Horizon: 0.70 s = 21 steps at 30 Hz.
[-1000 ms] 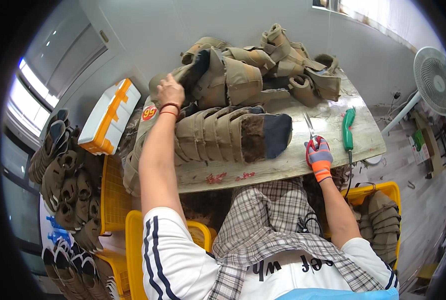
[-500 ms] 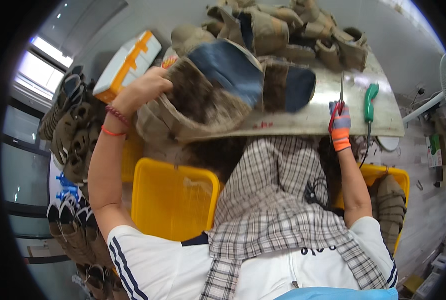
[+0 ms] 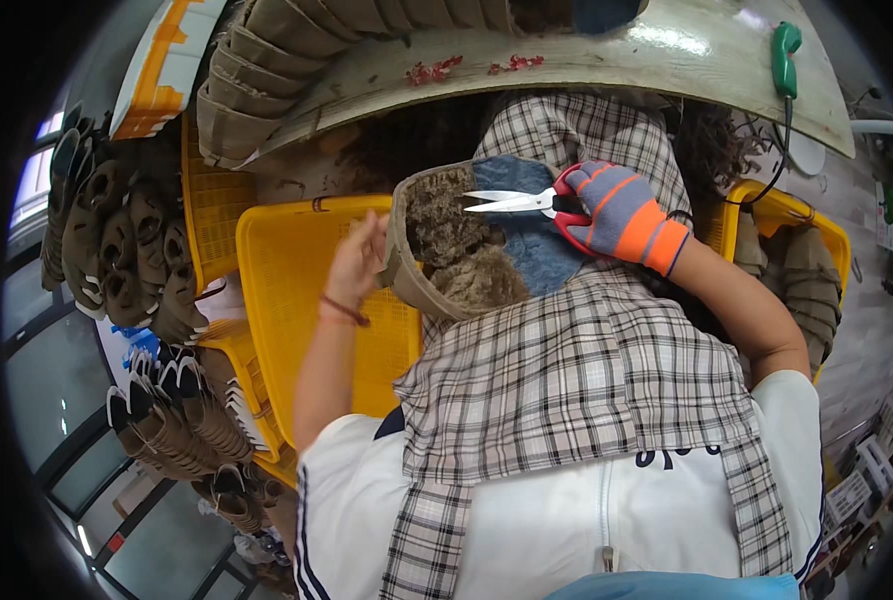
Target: The person uses shears to trim the fuzzy lining inside a series of beige slip-on shoes. They repeatedly pick up a shoe, cut the interior lining, and place the shoe on a table, continuing the process with multiple units.
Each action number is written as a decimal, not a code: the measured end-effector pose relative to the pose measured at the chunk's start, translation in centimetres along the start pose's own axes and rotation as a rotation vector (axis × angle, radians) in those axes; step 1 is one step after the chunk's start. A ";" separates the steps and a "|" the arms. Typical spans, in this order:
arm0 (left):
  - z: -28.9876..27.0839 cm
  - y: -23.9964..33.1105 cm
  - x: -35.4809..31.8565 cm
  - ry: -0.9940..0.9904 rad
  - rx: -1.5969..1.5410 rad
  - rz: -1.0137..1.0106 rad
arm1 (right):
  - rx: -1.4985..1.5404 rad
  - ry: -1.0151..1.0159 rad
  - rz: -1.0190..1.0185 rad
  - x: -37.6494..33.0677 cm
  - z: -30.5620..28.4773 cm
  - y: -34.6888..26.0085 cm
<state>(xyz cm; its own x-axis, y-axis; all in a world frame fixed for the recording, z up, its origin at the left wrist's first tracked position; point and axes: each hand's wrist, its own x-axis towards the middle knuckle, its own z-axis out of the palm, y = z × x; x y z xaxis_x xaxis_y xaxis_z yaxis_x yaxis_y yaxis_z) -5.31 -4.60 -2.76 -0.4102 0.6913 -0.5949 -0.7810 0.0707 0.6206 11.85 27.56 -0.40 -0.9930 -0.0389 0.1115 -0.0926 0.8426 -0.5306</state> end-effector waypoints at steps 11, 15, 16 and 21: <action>-1.4 -12.2 -1.7 0.327 -0.666 0.298 | -0.198 0.007 -0.183 2.2 -0.6 -1.6; 0.3 -11.5 0.1 0.509 -0.609 0.218 | -0.240 -0.030 -0.238 2.8 -0.4 -2.4; -0.3 -11.9 0.8 0.454 -0.630 0.204 | -0.295 -0.043 -0.243 2.9 -0.2 -2.7; 0.9 -11.4 2.4 0.308 -0.538 0.308 | -0.321 -0.071 -0.255 3.9 -0.2 -3.5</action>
<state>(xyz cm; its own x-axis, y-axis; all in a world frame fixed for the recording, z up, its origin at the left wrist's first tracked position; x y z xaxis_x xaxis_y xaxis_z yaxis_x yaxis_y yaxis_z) 3.02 -3.13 -10.76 -0.7036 0.3815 -0.5995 -0.6999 -0.5179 0.4918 8.28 24.58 2.02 -0.9449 -0.2955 0.1408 -0.3197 0.9254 -0.2034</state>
